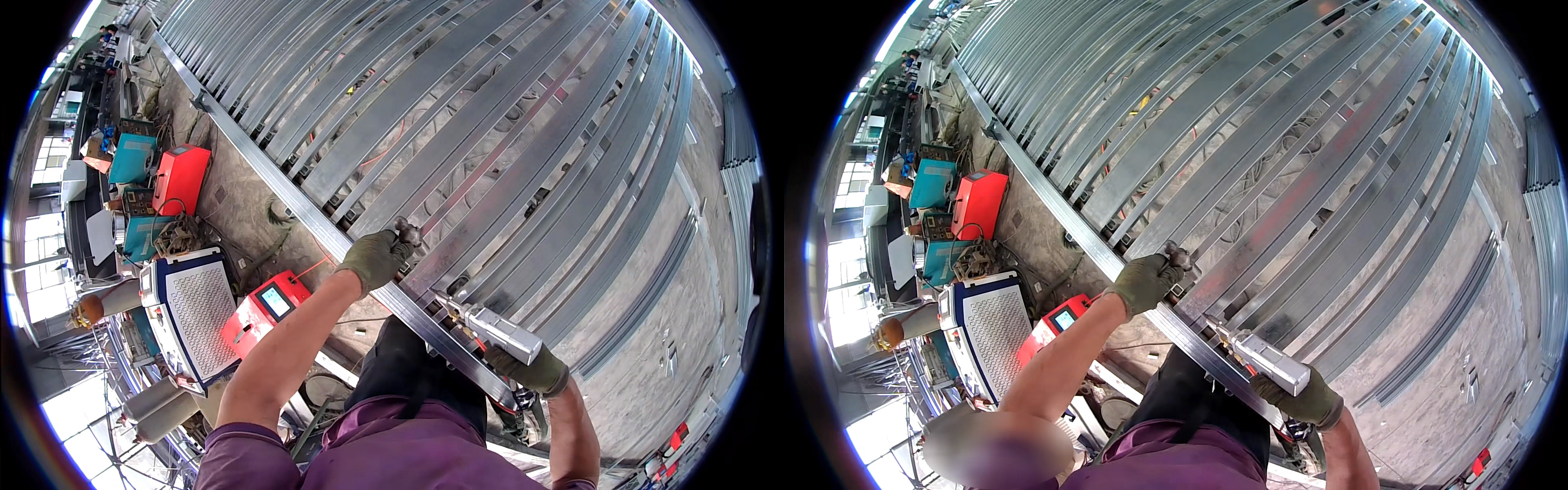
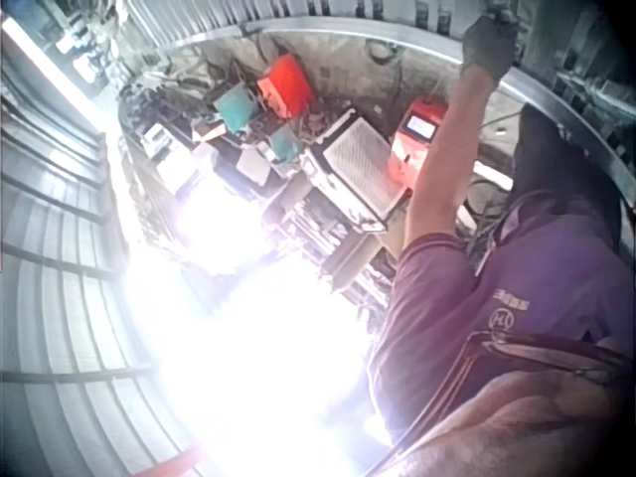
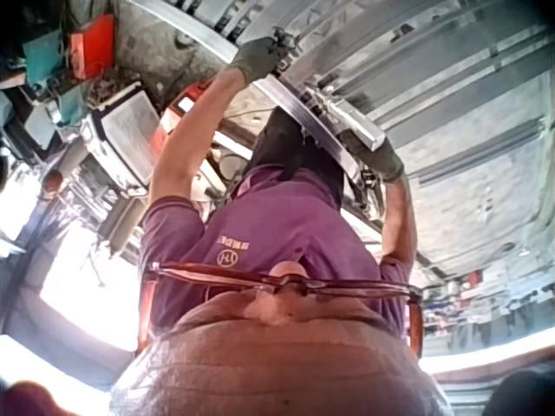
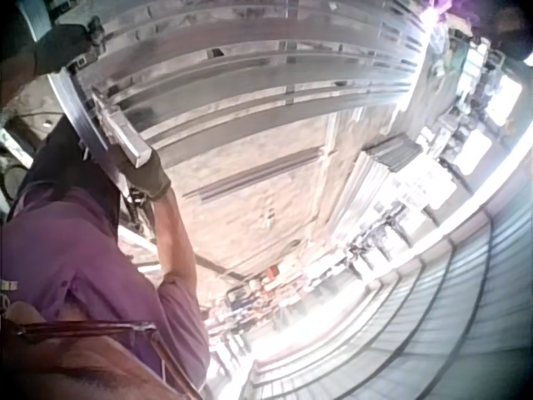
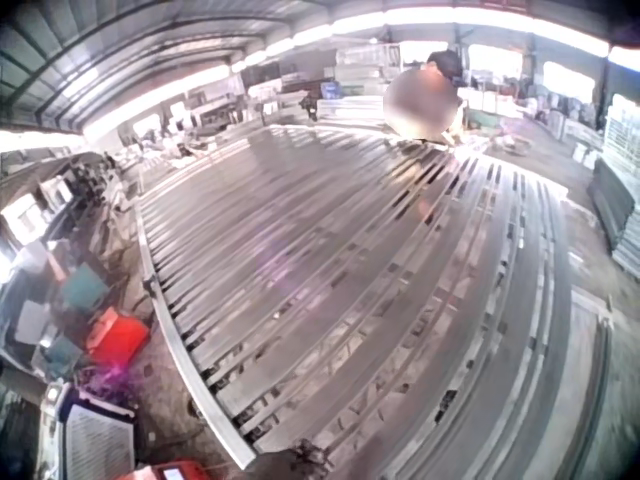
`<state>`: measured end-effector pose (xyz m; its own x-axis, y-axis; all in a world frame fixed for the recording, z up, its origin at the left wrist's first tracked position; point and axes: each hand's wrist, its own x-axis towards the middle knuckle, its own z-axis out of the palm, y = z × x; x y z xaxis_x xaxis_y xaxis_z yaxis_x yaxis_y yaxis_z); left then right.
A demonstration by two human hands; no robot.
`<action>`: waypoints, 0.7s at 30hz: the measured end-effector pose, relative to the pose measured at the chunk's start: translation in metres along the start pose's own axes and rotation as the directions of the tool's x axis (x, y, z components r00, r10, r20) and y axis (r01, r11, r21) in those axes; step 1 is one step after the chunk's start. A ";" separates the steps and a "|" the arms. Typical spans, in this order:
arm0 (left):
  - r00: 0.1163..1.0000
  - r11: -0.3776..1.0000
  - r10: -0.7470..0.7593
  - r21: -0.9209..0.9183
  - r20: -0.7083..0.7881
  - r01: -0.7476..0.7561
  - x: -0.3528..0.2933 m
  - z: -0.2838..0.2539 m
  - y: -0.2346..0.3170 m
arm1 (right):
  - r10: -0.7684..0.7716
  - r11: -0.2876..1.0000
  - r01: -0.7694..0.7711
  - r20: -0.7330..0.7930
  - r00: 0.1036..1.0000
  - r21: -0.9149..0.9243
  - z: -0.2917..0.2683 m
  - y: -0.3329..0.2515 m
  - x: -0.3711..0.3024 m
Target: The person welds multiple joints on a large metal frame using a handheld welding torch. They move along the frame, applying welds at various intersection points, then reposition the frame and continue welding additional sections.
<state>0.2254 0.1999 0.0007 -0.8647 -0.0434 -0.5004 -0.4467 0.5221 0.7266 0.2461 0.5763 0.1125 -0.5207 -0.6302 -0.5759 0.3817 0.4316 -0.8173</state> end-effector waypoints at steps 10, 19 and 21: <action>0.961 0.927 -0.222 0.340 0.162 0.156 0.007 -0.007 0.029 | 0.141 0.971 -0.143 0.025 0.990 0.189 -0.014 -0.011 0.005; 0.918 0.886 -0.299 0.434 0.260 0.166 0.010 -0.016 0.056 | 0.072 0.992 -0.085 0.138 0.988 0.096 0.007 0.008 0.048; 0.939 0.882 -0.277 0.443 0.206 0.163 0.009 -0.015 0.054 | 0.072 0.980 -0.102 0.172 0.982 0.169 0.009 0.009 0.055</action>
<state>0.1896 0.2152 0.0426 -0.6406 -0.0098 -0.7678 -0.4327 0.8306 0.3504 0.2282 0.5394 0.0737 -0.3528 -0.6988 -0.6222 0.5563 0.3781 -0.7400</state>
